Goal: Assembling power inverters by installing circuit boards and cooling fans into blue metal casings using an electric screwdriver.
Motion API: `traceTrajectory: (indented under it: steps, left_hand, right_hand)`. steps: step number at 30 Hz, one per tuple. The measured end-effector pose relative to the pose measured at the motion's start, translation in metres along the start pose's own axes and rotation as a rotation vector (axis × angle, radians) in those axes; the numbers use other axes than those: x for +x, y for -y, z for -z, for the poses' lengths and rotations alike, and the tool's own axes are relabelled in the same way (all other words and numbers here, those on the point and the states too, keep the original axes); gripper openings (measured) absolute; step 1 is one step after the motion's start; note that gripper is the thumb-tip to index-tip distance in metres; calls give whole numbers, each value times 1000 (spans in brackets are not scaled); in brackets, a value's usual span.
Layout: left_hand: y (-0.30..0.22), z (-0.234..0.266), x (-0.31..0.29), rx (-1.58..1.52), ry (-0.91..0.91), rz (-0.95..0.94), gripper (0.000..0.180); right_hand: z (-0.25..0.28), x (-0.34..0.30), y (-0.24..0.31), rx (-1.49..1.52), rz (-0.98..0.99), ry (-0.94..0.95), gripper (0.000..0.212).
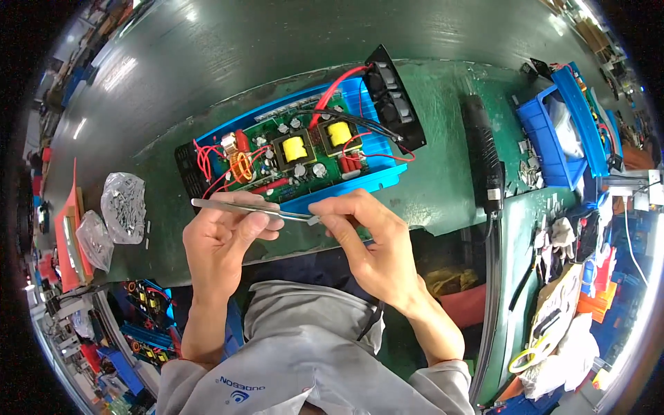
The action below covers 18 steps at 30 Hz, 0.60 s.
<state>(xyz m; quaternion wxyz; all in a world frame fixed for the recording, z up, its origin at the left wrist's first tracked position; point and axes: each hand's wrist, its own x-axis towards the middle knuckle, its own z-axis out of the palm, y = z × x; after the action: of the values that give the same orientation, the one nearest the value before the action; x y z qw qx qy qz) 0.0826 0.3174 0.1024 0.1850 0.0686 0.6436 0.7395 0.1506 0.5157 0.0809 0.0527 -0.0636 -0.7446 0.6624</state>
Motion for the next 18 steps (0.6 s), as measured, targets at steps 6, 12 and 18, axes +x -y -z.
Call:
traceTrajectory:
  steps: [6, 12, 18]
  left_hand:
    - [3, -4, -1, 152, -10, -17, 22]
    - [12, 5, 6, 358, -99, -229, 15]
    - [39, 14, 22, 696, -32, -550, 14]
  right_hand:
    - [16, 3, -11, -171, 174, -69, 16]
    - [133, -7, -49, -1188, 212, -913, 33]
    - [142, -5, -57, -1067, -55, -705, 53]
